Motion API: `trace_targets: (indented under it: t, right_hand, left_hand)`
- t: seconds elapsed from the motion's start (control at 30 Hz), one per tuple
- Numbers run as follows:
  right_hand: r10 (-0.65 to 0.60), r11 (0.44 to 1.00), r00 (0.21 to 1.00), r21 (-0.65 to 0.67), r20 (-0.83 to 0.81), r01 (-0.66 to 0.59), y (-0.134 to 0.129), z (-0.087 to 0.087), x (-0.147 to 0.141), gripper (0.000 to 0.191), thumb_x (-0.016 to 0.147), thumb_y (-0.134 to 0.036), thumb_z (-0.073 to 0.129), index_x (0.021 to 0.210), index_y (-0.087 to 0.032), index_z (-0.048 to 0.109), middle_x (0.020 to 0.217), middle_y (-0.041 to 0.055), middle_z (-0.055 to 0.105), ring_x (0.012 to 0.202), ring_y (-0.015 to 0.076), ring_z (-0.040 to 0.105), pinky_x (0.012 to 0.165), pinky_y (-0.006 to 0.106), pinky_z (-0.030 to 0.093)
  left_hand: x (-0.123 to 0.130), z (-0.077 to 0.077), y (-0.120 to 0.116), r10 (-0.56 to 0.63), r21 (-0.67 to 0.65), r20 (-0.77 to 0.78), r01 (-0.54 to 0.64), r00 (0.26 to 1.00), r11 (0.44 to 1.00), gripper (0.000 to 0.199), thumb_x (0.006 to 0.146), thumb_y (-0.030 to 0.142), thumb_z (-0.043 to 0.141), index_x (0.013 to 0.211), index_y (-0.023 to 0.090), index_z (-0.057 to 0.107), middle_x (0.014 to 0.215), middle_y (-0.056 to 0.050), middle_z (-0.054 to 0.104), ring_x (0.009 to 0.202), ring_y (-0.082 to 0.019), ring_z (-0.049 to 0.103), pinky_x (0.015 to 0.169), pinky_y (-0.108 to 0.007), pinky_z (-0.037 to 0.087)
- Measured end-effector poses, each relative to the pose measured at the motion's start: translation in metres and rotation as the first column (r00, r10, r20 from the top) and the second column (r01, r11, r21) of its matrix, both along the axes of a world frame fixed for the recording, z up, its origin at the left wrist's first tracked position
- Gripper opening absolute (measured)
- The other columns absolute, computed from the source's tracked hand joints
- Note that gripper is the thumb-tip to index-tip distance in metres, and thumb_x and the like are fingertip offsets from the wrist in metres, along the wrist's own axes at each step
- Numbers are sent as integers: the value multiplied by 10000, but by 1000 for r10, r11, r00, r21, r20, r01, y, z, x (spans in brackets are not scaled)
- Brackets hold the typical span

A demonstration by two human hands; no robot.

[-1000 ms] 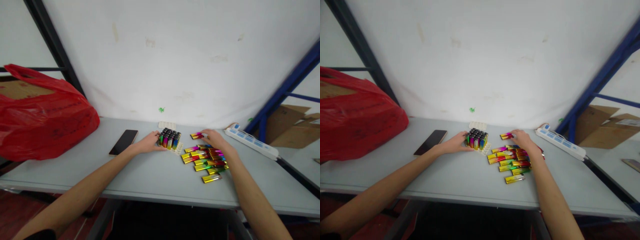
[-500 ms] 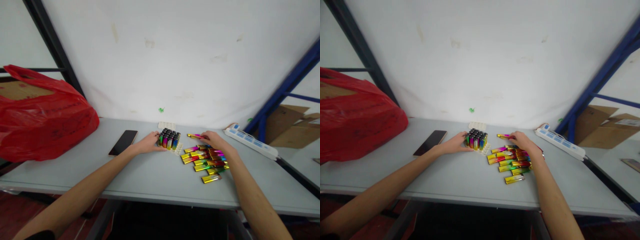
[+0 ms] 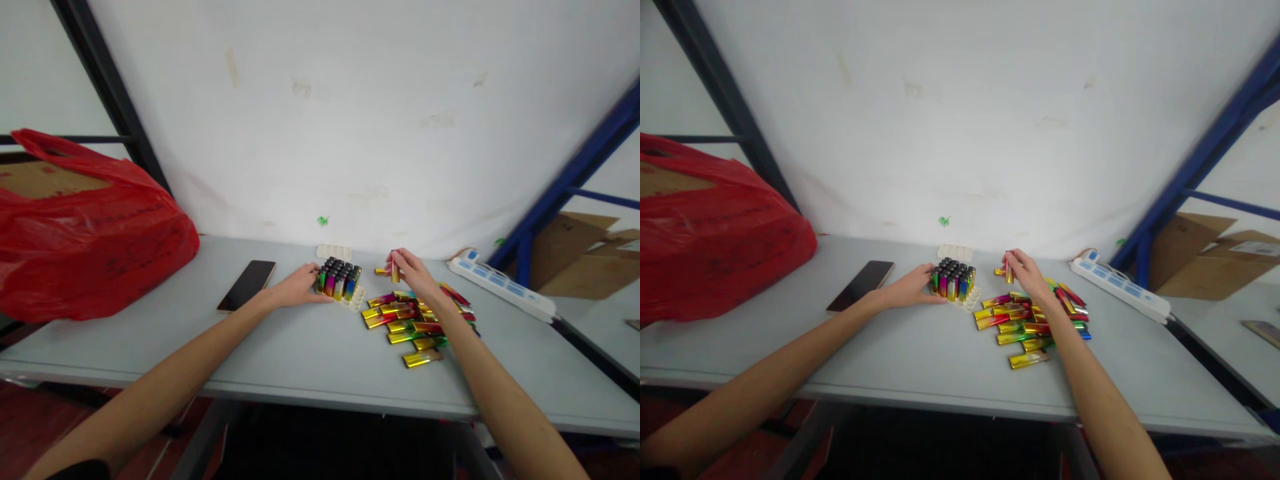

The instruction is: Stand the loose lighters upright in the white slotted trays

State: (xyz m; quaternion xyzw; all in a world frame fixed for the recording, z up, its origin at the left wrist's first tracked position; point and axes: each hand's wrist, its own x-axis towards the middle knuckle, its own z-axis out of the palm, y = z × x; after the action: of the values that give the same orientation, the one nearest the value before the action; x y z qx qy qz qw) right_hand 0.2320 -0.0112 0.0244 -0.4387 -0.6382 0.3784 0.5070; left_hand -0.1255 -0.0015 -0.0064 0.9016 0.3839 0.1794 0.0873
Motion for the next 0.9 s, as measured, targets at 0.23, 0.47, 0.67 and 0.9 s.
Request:
trace_targets:
  t: [0.23, 0.47, 0.67, 0.9]
  right_hand:
    - [136, 986, 991, -95, -17, -137, -21, 2, -43, 642, 876, -897, 698, 957, -271, 580, 604, -116, 385, 472, 95, 268, 452, 228, 226]
    - [-129, 984, 922, 163, 364, 74, -29, 0, -57, 710, 962, -856, 522, 592, -258, 425, 554, -31, 404, 571, 138, 378, 561, 301, 289]
    - [-261, 959, 876, 217, 406, 185, -26, 0, -58, 614, 955, -747, 463, 569, -276, 380, 545, -21, 391, 555, 151, 392, 572, 321, 275]
    - [-230, 958, 877, 258, 422, 127, -32, 6, -53, 611, 1027, -791, 453, 713, -266, 471, 605, -25, 500, 607, 165, 471, 596, 300, 348]
  left_hand:
    - [0, -1, 1, 3, -15, 25, -3, 1000, 1000, 647, 914, 804, 754, 1113, 189, 780, 1345, -163, 716, 1274, -387, 648, 1158, -483, 524]
    - [4, 2, 0, 9, -31, 55, -7, 998, 999, 639, 848, 795, 819, 1103, 210, 804, 1300, -133, 728, 1240, -384, 655, 1160, -497, 523]
    - [7, 0, 3, 26, -49, 70, -22, 997, 999, 644, 803, 789, 873, 1073, 208, 815, 1293, -143, 736, 1237, -392, 671, 1155, -496, 533]
    - [6, 2, 3, 1, -49, 76, 3, 997, 999, 668, 833, 782, 854, 1165, 205, 814, 1299, -143, 749, 1230, -387, 688, 1141, -495, 546]
